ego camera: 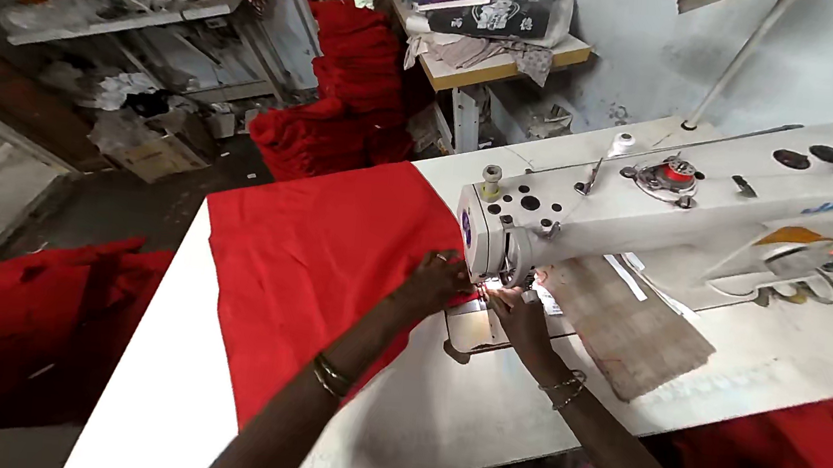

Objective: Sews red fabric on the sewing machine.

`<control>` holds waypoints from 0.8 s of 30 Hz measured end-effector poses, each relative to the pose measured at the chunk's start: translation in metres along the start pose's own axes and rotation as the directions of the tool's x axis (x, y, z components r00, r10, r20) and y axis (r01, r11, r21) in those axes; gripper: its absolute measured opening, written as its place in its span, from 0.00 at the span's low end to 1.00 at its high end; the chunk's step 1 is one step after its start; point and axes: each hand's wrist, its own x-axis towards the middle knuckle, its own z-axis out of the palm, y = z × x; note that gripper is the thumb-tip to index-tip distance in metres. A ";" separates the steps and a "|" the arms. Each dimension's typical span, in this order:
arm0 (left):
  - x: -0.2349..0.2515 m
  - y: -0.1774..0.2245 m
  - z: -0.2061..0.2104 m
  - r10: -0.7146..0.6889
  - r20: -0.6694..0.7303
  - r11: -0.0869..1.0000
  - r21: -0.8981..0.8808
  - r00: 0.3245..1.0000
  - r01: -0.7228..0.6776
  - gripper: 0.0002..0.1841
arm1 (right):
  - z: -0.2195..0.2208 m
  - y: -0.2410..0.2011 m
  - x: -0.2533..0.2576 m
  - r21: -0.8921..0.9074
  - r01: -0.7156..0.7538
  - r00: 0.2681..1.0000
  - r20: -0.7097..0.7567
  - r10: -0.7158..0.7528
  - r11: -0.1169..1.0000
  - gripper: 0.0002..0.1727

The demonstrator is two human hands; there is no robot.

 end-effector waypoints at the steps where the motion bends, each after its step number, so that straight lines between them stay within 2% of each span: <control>1: -0.001 -0.011 -0.007 0.092 0.063 0.995 0.038 0.994 -0.095 0.16 | -0.001 0.000 0.000 -0.003 -0.002 1.000 -0.002 0.002 1.000 0.07; 3: -0.008 -0.024 -0.002 0.173 0.148 0.979 0.078 0.974 -0.186 0.23 | -0.003 0.001 -0.001 0.015 -0.037 0.999 0.012 0.036 0.999 0.07; 5: -0.021 -0.019 0.023 0.136 0.088 0.990 0.031 0.987 -0.139 0.22 | -0.004 0.002 -0.003 0.055 -0.057 0.998 0.027 0.056 0.997 0.07; 7: -0.030 0.010 0.038 -0.082 0.089 0.995 -0.048 0.993 0.087 0.22 | -0.003 0.004 -0.003 0.073 -0.037 0.999 0.018 0.036 0.997 0.06; 9: -0.031 0.042 0.042 -0.305 0.082 0.947 -0.078 0.949 0.312 0.23 | -0.001 0.005 -0.003 0.060 -0.017 1.000 0.005 0.016 0.998 0.07; 10: -0.031 0.051 0.047 -0.367 0.049 0.925 -0.083 0.929 0.370 0.23 | -0.001 0.005 -0.004 0.049 -0.009 1.000 0.001 0.009 0.999 0.07; 14: -0.028 0.062 0.060 -0.436 -0.093 0.899 -0.087 0.895 0.429 0.21 | 0.006 0.009 -0.006 0.002 0.064 0.998 -0.009 -0.064 0.998 0.07; 16: -0.025 0.065 0.060 -0.464 -0.087 0.885 -0.094 0.882 0.456 0.22 | -0.001 0.009 -0.005 -0.040 0.083 0.996 0.041 -0.082 0.996 0.08; 18: -0.023 0.067 0.059 -0.493 -0.053 0.869 -0.089 0.868 0.487 0.22 | -0.035 0.005 -0.004 -0.126 0.067 0.996 0.070 -0.059 0.990 0.11; 19: -0.023 0.067 0.059 -0.498 -0.063 0.866 -0.087 0.865 0.492 0.23 | -0.060 0.012 -0.005 -0.179 0.094 0.994 -0.042 -0.103 0.979 0.11; 21: -0.022 0.067 0.060 -0.501 -0.093 0.865 -0.081 0.861 0.495 0.23 | -0.121 0.048 -0.011 -0.274 0.023 0.958 -0.268 -0.100 0.961 0.16; 23: -0.020 0.070 0.060 -0.520 -0.092 0.854 -0.087 0.849 0.513 0.23 | -0.171 0.099 -0.021 -0.317 -0.135 0.931 -0.364 0.011 0.939 0.21; 24: -0.020 0.072 0.060 -0.532 -0.085 0.847 -0.086 0.843 0.525 0.23 | -0.181 0.125 -0.030 -0.326 -0.183 0.929 -0.366 0.055 0.927 0.21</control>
